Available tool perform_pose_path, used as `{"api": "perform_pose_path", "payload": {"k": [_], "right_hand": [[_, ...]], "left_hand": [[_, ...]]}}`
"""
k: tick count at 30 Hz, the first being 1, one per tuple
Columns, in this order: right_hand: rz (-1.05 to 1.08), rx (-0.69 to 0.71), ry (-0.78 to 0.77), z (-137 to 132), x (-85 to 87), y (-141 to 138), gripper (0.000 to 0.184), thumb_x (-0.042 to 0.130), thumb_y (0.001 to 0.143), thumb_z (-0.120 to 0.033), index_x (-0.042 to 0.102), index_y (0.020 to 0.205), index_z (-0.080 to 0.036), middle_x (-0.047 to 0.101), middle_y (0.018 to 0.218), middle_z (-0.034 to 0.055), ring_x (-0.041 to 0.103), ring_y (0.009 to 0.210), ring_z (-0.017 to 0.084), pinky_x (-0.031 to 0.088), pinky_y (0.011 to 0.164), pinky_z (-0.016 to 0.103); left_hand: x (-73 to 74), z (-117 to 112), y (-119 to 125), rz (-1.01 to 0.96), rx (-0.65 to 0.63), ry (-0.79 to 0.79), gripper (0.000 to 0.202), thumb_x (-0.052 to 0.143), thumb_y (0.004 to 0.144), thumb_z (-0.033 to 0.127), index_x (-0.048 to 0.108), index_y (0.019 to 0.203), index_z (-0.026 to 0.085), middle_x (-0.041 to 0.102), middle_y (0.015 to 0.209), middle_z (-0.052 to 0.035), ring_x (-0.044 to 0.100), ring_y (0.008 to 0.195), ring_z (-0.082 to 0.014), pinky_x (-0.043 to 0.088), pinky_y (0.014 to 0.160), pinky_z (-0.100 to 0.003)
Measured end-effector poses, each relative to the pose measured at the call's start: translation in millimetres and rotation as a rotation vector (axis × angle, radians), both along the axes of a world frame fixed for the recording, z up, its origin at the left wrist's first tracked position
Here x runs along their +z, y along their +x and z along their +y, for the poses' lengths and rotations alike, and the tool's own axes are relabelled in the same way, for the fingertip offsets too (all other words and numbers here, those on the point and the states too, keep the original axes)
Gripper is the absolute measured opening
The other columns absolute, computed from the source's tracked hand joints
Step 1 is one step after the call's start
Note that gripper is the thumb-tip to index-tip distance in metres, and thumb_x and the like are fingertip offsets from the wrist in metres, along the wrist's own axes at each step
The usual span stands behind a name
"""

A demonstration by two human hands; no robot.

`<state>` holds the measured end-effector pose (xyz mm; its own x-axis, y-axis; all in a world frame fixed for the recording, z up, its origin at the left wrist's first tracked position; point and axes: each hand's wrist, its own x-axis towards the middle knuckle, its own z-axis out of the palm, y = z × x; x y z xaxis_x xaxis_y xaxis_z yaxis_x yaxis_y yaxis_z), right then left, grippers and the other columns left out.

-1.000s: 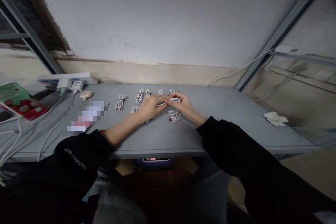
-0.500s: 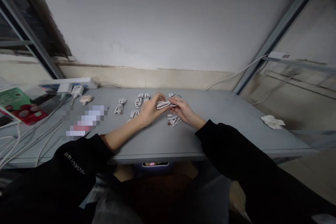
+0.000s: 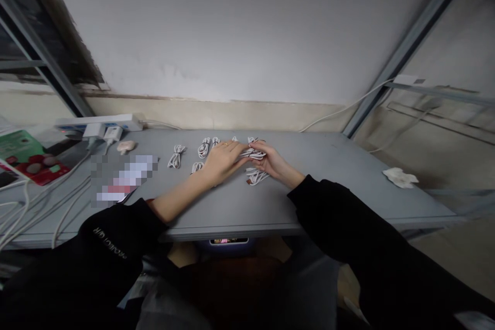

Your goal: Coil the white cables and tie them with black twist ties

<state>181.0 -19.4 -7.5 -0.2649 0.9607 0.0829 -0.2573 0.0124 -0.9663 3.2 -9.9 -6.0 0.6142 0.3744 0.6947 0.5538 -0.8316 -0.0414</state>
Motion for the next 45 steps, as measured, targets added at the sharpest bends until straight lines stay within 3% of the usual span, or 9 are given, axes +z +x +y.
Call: {"api": "perform_pose_path", "payload": {"k": [6,14,21,29,36,42,45], "right_hand": [[0.071,0.096,-0.118,1,2.2,4,0.019,0.061,0.071,-0.036,0.053,0.072,-0.019,0.057,0.058,-0.0006,0.033,0.038,0.006,0.017,0.033,0.021],[0.144,0.319,-0.290,8,0.6,14,0.016,0.048,0.079,-0.033,0.052,0.079,-0.018,0.054,0.052,-0.0016,0.030,0.033,0.006,0.017,0.027,0.016],[0.144,0.411,-0.264,11,-4.2,15,0.020,0.043,0.088,-0.032,0.052,0.078,-0.018,0.054,0.056,-0.0025,0.025,0.033,0.005,0.019,0.026,0.015],[0.114,0.271,-0.120,10,-8.1,9,0.010,0.060,0.082,-0.025,0.057,0.076,-0.018,0.051,0.058,-0.0056,0.030,0.038,0.004,0.021,0.031,0.015],[0.067,0.095,0.120,4,-2.8,0,0.025,0.073,0.074,-0.028,0.061,0.095,-0.022,0.064,0.086,-0.0002,0.056,0.064,0.010,0.042,0.047,0.020],[-0.130,-0.053,0.330,6,-13.6,-4,0.026,0.074,0.074,-0.038,0.065,0.090,-0.020,0.063,0.076,-0.0008,0.056,0.060,0.010,0.047,0.049,0.023],[-0.226,-0.176,0.444,9,-21.2,-5,0.030,0.074,0.073,-0.042,0.065,0.090,-0.019,0.066,0.080,0.0011,0.059,0.062,0.011,0.048,0.051,0.024]], "left_hand": [[0.4,-5,3,-0.023,-0.040,-0.092,0.029,0.043,0.097,0.041,0.057,0.109,0.018,0.068,0.097,-0.0093,0.065,0.088,-0.0213,0.048,0.078,-0.035],[-0.4,-11,2,-0.202,-0.127,-0.365,0.027,0.050,0.093,0.042,0.056,0.108,0.020,0.069,0.099,-0.0078,0.065,0.088,-0.0197,0.049,0.073,-0.032],[-4.4,-12,6,-0.319,-0.236,-0.434,0.021,0.057,0.090,0.037,0.056,0.102,0.021,0.069,0.098,-0.0066,0.063,0.086,-0.0171,0.049,0.074,-0.030],[-4.8,-9,10,-0.472,-0.219,-0.537,0.022,0.052,0.092,0.042,0.053,0.093,0.020,0.064,0.085,-0.0036,0.058,0.076,-0.0142,0.046,0.067,-0.028],[-1.3,4,10,-0.630,-0.285,-0.997,0.037,0.048,0.090,0.056,0.051,0.079,0.021,0.050,0.060,0.0025,0.042,0.048,-0.0091,0.036,0.047,-0.025],[1.8,3,12,-0.839,-0.477,-1.413,0.033,0.057,0.089,0.046,0.051,0.071,0.018,0.041,0.055,0.0045,0.038,0.044,-0.0062,0.032,0.044,-0.022],[4.0,1,13,-0.957,-0.525,-1.583,0.032,0.061,0.088,0.042,0.054,0.072,0.015,0.042,0.053,0.0047,0.037,0.043,-0.0044,0.030,0.042,-0.018]]}}
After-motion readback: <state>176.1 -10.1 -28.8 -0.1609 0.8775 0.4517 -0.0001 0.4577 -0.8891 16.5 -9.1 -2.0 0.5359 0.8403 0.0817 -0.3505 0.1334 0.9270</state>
